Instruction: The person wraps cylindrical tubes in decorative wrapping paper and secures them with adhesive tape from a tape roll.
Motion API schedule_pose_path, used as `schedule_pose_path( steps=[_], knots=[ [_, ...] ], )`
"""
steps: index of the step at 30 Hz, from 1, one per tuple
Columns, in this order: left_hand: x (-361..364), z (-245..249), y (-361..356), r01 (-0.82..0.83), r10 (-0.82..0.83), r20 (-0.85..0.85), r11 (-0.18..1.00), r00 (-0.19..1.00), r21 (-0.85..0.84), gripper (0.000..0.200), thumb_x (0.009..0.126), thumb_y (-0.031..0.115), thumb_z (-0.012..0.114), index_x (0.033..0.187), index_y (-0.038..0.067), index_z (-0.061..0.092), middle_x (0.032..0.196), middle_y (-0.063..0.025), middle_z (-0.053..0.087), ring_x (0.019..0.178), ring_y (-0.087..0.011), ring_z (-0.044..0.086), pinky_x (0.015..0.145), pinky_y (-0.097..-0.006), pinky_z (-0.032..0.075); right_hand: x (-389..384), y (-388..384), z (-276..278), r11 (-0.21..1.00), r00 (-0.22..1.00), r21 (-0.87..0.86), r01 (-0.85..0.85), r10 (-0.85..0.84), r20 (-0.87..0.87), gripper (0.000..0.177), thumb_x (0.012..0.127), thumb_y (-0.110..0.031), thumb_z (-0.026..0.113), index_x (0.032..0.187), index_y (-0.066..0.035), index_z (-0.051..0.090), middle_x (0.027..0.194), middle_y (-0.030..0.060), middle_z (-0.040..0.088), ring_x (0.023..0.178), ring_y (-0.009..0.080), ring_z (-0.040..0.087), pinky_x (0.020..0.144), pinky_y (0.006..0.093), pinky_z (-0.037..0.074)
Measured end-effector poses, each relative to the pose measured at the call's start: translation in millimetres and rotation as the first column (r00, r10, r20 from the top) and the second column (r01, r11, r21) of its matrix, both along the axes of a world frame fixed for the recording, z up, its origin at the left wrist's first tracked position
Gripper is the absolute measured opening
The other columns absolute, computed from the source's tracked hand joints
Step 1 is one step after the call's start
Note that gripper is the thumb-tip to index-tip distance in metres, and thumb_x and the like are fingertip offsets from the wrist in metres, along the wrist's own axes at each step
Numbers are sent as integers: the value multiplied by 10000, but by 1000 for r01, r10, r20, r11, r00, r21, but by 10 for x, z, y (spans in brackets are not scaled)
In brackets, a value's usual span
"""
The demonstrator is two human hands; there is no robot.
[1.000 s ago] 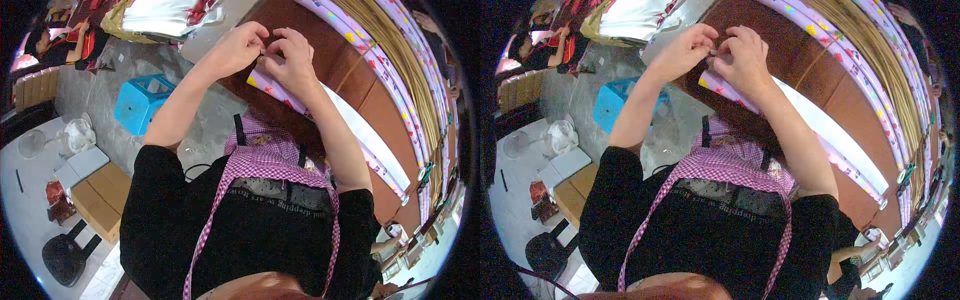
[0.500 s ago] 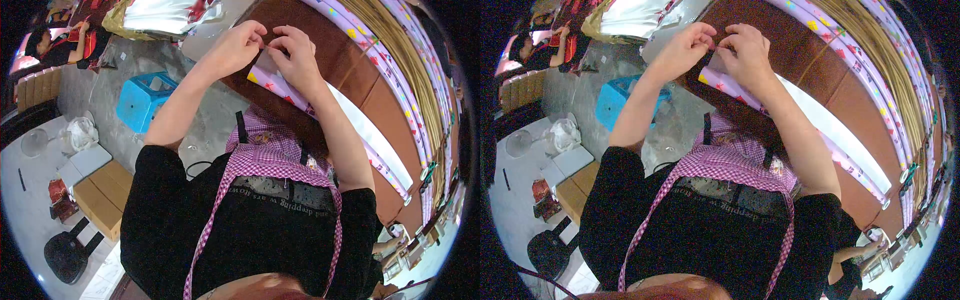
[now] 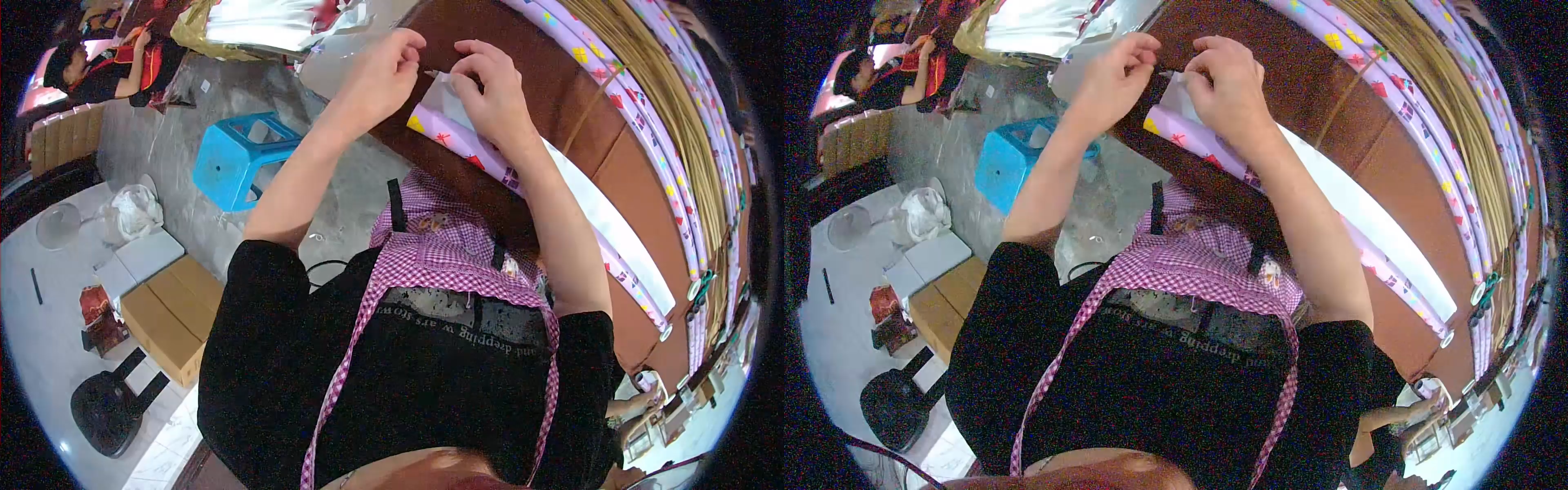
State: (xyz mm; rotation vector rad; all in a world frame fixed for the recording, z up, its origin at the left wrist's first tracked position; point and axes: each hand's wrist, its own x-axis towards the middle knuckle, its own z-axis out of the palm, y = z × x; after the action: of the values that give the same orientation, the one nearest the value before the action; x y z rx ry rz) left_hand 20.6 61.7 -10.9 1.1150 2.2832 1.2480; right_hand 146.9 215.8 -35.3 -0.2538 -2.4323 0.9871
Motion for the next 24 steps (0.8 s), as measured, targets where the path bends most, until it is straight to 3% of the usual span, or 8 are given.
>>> schedule_pose_path(
  steps=[1, 3, 6, 7, 9, 13, 15, 24],
  knots=[
    [-26, -33, -5, 0, 0, 0, 1000, 1000, -1, 248, 891, 22, 604, 1138, 27, 623, 969, -87, 641, 876, -152, 633, 788, -278, 524, 3, 1, -4, 1000, 1000, -1, 0, 0, 0, 123, 824, -151, 670, 903, -58, 691, 1235, 139, 642, 1180, 328, 568, 1016, 422, 432],
    [-89, -70, -15, -23, 26, -211, 1000, 977, 15, 214, 885, 43, 632, 1096, 36, 667, 963, -106, 643, 880, -190, 643, 789, -289, 518, 1, 2, -13, 1000, 1000, 20, 3, -3, -1, 112, 821, -144, 657, 878, -48, 668, 1236, 142, 643, 1174, 337, 572, 1021, 422, 432],
    [-94, -56, -27, 48, -61, -236, 997, 970, -59, 161, 878, 82, 665, 1024, 23, 700, 952, -116, 642, 884, -238, 640, 796, -319, 511, -23, -6, -48, 1000, 997, -25, 11, -13, -74, 77, 788, -144, 654, 832, -94, 694, 1184, 138, 656, 1144, 337, 579, 968, 481, 438],
    [-94, -68, -22, 48, -61, -236, 997, 970, -59, 161, 878, 82, 665, 1024, 23, 700, 952, -116, 642, 884, -238, 640, 796, -319, 511, -14, 2, -45, 1000, 997, -25, 11, -13, -74, 77, 788, -144, 654, 832, -94, 694, 1184, 138, 656, 1144, 337, 579, 968, 481, 438],
    [-102, -98, 2, 110, -109, -213, 994, 971, -6, 134, 856, 127, 676, 943, 36, 723, 928, -155, 647, 910, -330, 636, 804, -405, 510, 0, 9, 23, 1000, 1000, -16, -1, 2, 29, 105, 815, -134, 650, 875, -50, 666, 1234, 142, 645, 1171, 336, 574, 1017, 423, 437],
    [-139, -92, 16, 182, -182, -212, 983, 960, -21, 144, 852, 148, 687, 934, 37, 728, 916, -144, 653, 903, -330, 635, 789, -405, 507, -6, 20, -18, 1000, 1000, -16, 1, -1, 5, 106, 813, -134, 651, 875, -49, 665, 1233, 141, 646, 1166, 336, 577, 1011, 422, 443],
    [-154, -85, 20, 241, -253, -203, 967, 946, -82, 172, 879, 137, 684, 966, -10, 699, 918, -113, 641, 912, -251, 630, 805, -348, 495, -11, 22, 17, 1000, 999, -9, -12, 13, 46, 105, 812, -135, 651, 872, -50, 666, 1234, 142, 646, 1160, 338, 580, 1004, 421, 449],
    [-110, 32, 75, 281, -298, -135, 951, 945, -129, 167, 869, 143, 663, 925, -13, 685, 878, -115, 629, 873, -263, 623, 776, -356, 493, -12, -5, -38, 1000, 999, -1, 29, -29, 16, 104, 818, -141, 649, 882, -60, 660, 1242, 144, 641, 1181, 334, 566, 1015, 439, 435]
  ],
)
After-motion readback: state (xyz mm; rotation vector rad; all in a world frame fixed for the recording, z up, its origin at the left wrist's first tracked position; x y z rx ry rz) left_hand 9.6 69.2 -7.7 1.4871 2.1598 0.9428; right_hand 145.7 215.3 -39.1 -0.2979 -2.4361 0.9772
